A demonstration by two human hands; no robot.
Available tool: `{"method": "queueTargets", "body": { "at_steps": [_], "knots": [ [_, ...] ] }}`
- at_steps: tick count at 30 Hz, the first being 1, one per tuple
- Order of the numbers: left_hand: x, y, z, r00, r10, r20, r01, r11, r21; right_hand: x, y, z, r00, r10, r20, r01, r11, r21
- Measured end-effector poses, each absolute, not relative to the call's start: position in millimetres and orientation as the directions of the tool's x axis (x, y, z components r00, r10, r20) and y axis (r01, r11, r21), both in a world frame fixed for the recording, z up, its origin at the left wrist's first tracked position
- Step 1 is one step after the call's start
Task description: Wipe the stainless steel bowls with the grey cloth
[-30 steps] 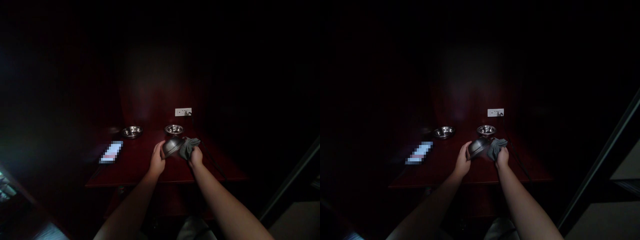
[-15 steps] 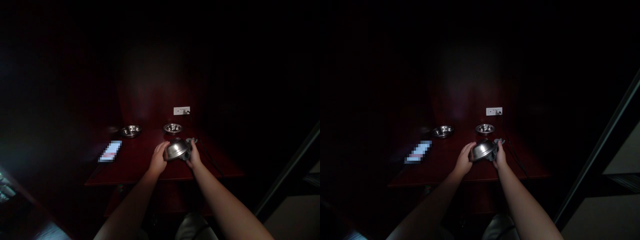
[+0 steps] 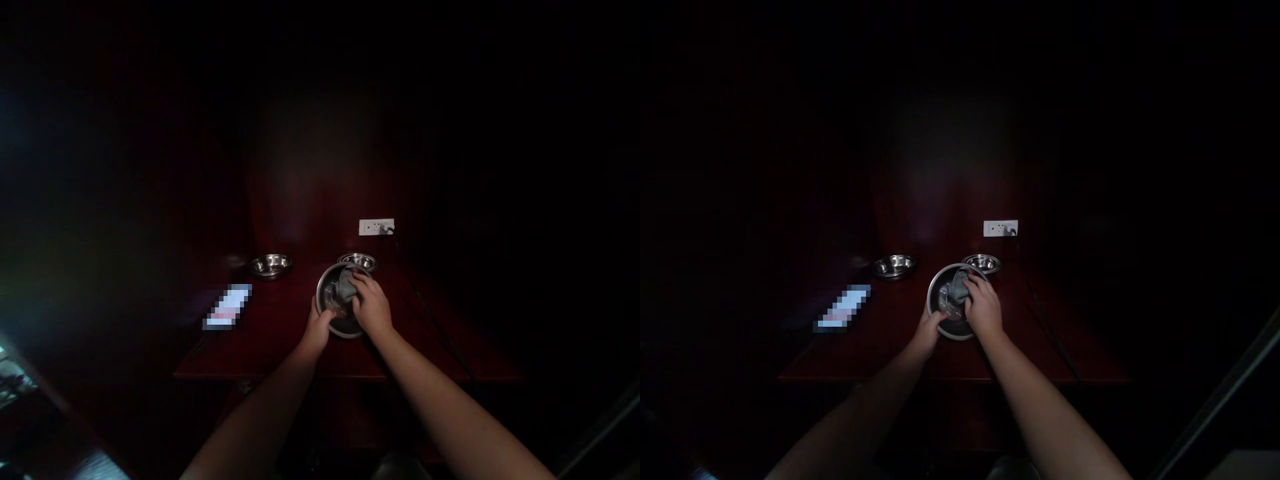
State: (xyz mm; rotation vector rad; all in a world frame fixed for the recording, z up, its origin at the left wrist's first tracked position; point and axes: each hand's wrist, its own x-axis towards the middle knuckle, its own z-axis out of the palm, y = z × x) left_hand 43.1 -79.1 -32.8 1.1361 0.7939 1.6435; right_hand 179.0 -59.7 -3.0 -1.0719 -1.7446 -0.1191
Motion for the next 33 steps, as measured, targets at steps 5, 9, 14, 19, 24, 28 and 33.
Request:
{"method": "queueTargets", "body": {
  "at_steps": [5,9,14,19,24,28,33],
  "knots": [
    [44,-65,-28,0.013,0.999,0.038,-0.541,-0.025,0.841,178,-38,-1,-0.248,0.676,0.694,0.846,0.501,-0.186],
    [42,-48,-21,0.109,0.994,-0.027,-0.572,0.085,0.816,181,-19,9,-0.265,0.702,0.661,0.853,0.49,-0.178],
    [42,-26,-21,0.286,0.958,-0.033,-0.527,0.186,0.829,166,-2,20,-0.14,0.767,0.626,0.873,0.395,-0.288],
    [42,-8,-24,0.256,0.966,0.021,-0.516,0.118,0.848,148,2,16,-0.279,0.748,0.602,0.767,0.551,-0.328],
    [40,5,-30,0.17,0.985,-0.03,-0.501,0.113,0.858,150,-4,15,-0.406,0.727,0.553,0.658,0.653,-0.375],
    [40,6,-32,0.163,0.987,-0.001,-0.501,0.084,0.862,154,-9,15,-0.411,0.757,0.509,0.688,0.623,-0.372],
    [38,3,-30,0.169,0.985,0.029,-0.512,0.063,0.857,159,-6,13,-0.417,0.739,0.529,0.679,0.64,-0.359]
  ]
}}
